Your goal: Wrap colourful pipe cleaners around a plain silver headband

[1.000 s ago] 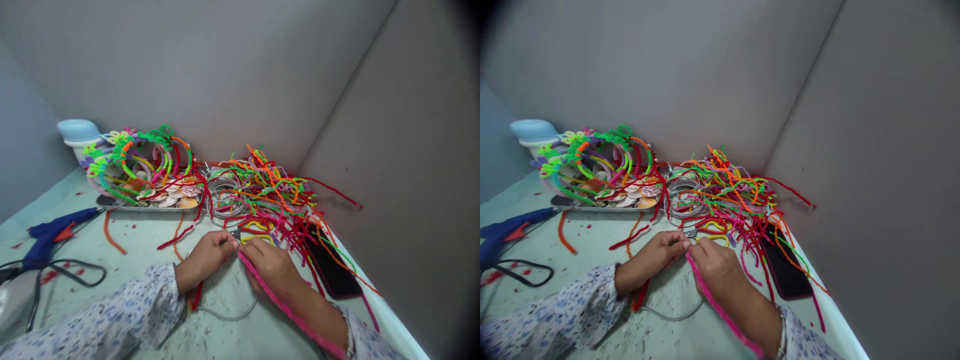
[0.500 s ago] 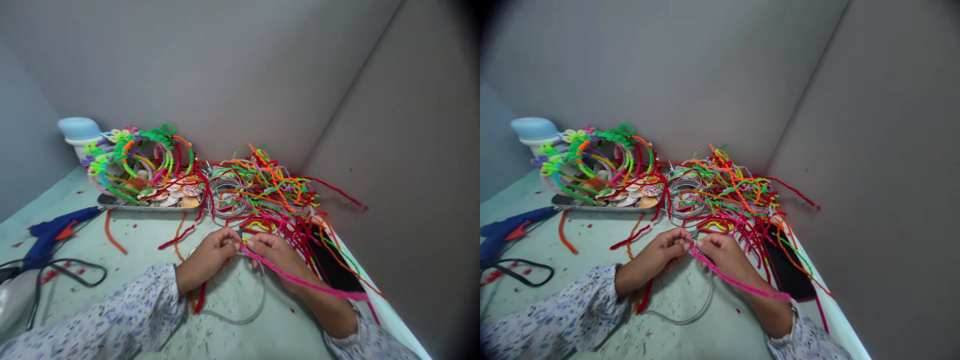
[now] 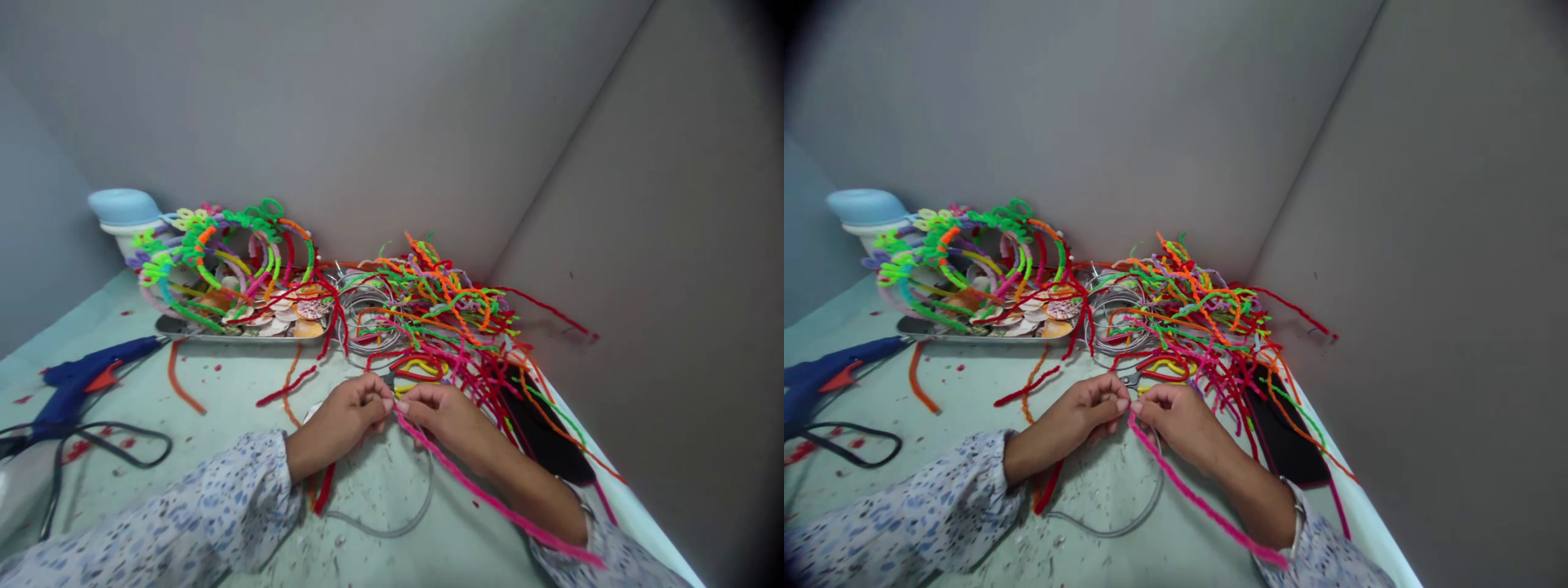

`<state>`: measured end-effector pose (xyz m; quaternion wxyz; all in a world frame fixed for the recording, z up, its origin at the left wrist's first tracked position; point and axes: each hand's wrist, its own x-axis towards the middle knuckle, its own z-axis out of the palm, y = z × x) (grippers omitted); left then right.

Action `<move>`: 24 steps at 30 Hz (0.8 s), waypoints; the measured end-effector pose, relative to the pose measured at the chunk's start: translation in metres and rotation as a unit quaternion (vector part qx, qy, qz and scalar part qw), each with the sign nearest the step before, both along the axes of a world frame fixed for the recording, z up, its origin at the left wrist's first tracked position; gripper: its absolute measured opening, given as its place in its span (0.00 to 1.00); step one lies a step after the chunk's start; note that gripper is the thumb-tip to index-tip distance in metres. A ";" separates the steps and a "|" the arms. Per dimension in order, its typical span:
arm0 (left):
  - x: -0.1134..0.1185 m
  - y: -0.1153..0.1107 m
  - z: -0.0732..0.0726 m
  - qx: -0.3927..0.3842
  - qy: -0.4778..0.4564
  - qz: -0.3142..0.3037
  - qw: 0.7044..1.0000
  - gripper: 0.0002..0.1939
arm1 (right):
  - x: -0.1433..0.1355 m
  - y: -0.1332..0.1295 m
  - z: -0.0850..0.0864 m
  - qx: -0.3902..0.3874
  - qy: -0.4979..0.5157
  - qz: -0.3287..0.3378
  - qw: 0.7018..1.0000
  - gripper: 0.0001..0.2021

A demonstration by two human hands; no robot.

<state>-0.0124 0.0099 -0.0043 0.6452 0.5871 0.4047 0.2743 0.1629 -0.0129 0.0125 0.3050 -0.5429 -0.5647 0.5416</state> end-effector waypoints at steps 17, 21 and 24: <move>-0.001 -0.001 -0.002 0.016 0.043 -0.029 0.999 0.12 | 0.000 -0.008 -0.004 0.274 -0.274 0.054 0.920 0.09; -0.001 0.000 -0.004 0.018 0.048 -0.029 0.998 0.11 | -0.003 -0.011 -0.003 0.305 -0.359 0.065 0.879 0.08; -0.001 0.000 -0.004 0.022 0.049 -0.033 0.998 0.11 | -0.002 -0.012 -0.002 0.303 -0.362 0.078 0.878 0.08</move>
